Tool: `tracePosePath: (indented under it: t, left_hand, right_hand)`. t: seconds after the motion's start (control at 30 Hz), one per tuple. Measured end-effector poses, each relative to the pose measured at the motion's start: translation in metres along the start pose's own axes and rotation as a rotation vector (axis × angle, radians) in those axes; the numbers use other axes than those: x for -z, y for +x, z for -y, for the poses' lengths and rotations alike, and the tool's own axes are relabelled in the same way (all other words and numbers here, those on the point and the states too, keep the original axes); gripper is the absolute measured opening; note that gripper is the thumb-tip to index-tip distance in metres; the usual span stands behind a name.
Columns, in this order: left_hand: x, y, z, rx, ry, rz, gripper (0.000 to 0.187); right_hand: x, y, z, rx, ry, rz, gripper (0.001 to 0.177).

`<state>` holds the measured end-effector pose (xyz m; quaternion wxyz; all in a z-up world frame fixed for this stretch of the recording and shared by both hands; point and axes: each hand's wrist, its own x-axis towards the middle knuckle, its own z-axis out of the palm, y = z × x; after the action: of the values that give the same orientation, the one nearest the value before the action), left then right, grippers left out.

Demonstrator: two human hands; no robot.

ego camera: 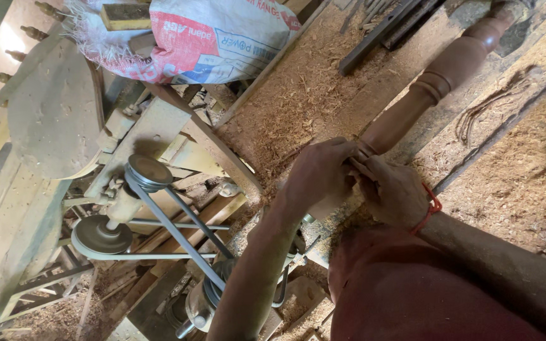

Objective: The person holds sandpaper against a wooden object rotating on a lathe to smooth its surface.

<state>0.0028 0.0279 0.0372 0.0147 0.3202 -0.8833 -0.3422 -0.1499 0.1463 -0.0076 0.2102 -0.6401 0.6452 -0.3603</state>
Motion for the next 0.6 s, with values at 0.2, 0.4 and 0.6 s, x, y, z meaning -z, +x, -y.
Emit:
tracePosePath:
  t: [0.2, 0.4, 0.6]
  left_hand:
    - [-0.003, 0.003, -0.001, 0.012, 0.104, 0.071, 0.044]
    - [-0.014, 0.003, 0.010, -0.058, 0.076, -0.062, 0.045]
    - [-0.020, 0.008, 0.019, -0.066, 0.044, -0.086, 0.032]
  right_hand:
    - [-0.005, -0.003, -0.008, 0.070, -0.073, -0.003, 0.031]
    - [-0.008, 0.000, -0.012, 0.045, -0.095, 0.023, 0.042]
    - [0.001, 0.008, -0.001, 0.036, -0.092, 0.054, 0.044]
